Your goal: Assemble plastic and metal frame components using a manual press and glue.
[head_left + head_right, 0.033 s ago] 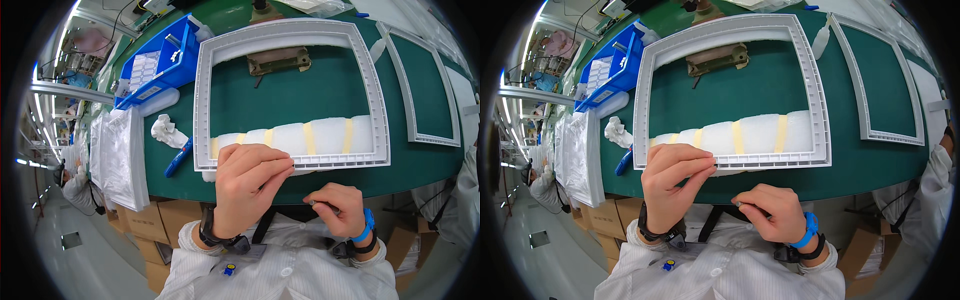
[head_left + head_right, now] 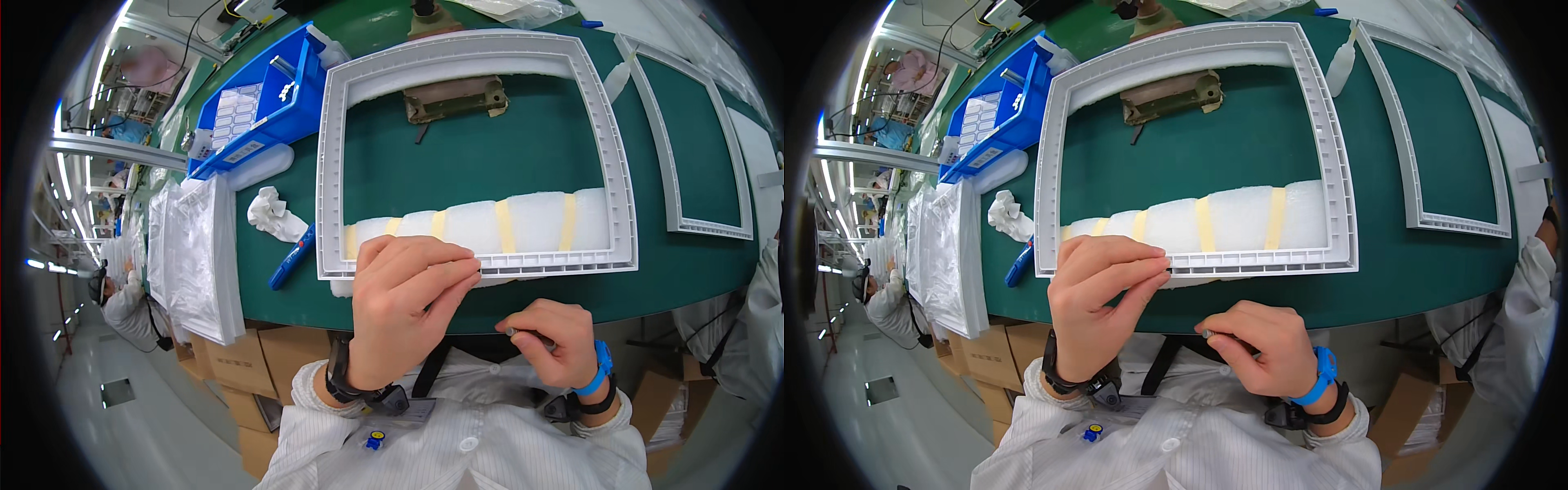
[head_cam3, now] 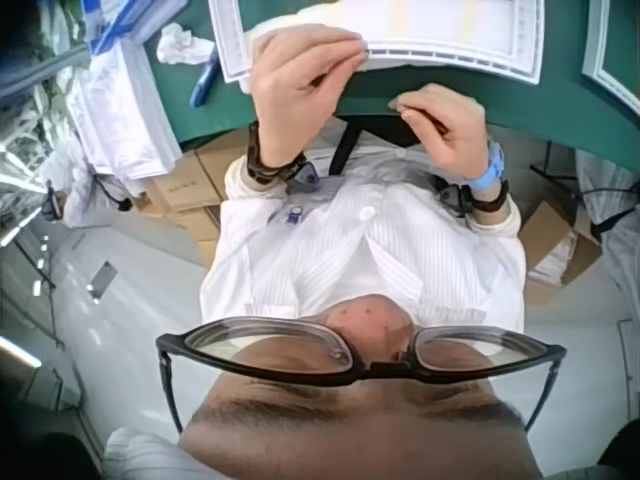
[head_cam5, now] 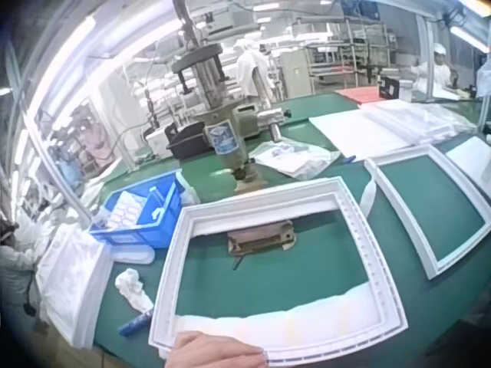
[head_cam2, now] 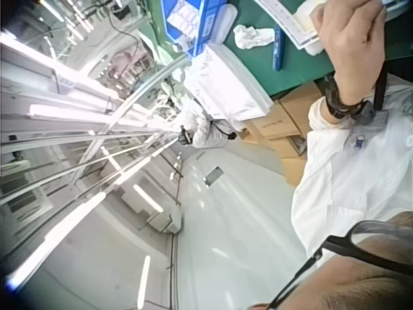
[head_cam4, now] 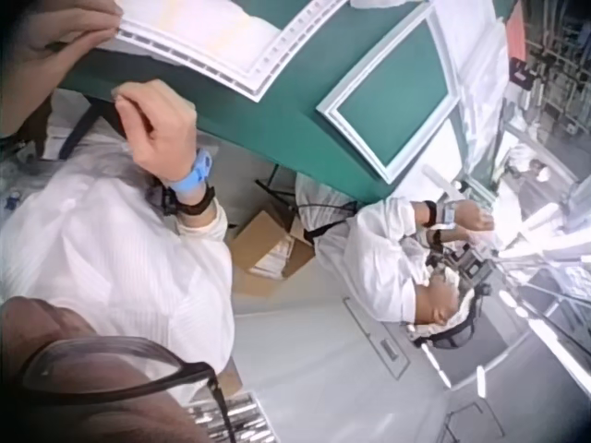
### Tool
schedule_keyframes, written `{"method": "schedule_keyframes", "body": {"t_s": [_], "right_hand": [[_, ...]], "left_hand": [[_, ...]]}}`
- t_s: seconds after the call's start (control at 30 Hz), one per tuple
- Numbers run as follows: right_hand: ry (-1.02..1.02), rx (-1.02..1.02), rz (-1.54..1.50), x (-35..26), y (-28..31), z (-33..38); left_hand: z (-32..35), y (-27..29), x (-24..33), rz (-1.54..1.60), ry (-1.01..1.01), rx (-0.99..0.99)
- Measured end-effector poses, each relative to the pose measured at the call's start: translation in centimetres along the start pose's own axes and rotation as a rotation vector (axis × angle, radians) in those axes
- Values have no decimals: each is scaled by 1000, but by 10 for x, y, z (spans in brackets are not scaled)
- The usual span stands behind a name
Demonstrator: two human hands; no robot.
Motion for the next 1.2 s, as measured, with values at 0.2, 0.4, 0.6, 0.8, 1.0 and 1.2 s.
{"method": "schedule_keyframes", "body": {"t_s": [0.2,0.4,0.6,0.8,1.0,1.2], "right_hand": [[34,27,-17,3,-2,-3],[31,37,-25,2,-1,-3],[28,41,-21,2,-1,-3],[31,41,-12,3,-1,-3],[32,36,-22,2,-1,-3],[28,38,-37,3,1,-2]], "left_hand": [[0,-3,-3,13,-5,-30],[2,-6,-1,5,-44,-43],[5,-7,5,-65,-119,-4],[11,-7,2,-66,-120,67],[6,-4,11,-142,-107,21],[6,-4,20,-297,-122,-50]]}}
Point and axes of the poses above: each hand's wrist, its own z-axis away from the middle knuckle, its own y-axis out of the back of the hand, x = y × z, the point moved 7 cm from there along -z, towards the middle knuckle, and after that the axes turned 7 degrees about -y, right-handed, at the moved point
